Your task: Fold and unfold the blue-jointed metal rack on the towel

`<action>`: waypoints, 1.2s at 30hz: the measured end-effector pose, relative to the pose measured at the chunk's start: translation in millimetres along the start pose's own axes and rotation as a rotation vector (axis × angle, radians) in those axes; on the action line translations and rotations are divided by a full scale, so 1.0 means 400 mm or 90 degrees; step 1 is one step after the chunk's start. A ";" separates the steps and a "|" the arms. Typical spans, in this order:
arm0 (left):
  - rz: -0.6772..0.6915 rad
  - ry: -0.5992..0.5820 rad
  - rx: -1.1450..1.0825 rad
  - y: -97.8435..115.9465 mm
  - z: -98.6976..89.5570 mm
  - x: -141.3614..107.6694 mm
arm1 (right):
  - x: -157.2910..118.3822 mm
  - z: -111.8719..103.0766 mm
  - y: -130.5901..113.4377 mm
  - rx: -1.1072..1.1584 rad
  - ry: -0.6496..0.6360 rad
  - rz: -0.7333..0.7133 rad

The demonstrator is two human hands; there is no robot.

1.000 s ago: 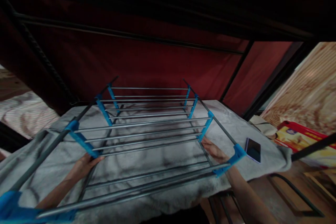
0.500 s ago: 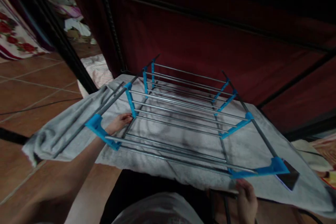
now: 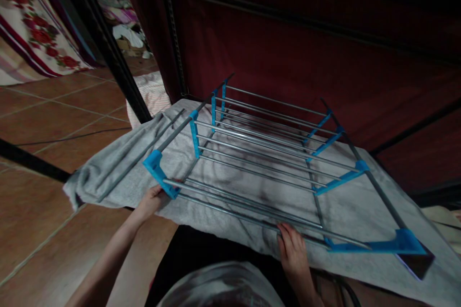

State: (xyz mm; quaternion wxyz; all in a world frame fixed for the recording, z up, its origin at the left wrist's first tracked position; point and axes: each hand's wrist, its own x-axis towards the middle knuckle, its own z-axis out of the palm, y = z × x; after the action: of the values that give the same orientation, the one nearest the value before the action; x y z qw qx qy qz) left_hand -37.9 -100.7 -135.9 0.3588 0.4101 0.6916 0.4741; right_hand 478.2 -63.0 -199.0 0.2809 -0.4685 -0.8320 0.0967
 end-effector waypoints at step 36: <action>0.070 -0.073 0.246 -0.005 0.008 0.001 | 0.071 0.018 -0.035 -0.095 -0.043 -0.054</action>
State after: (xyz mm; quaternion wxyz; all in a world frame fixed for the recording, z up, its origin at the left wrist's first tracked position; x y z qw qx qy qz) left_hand -35.6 -99.7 -138.7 0.2857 0.5347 0.7247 0.3273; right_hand 452.5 -46.2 -188.0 0.2212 -0.4492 -0.8648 0.0384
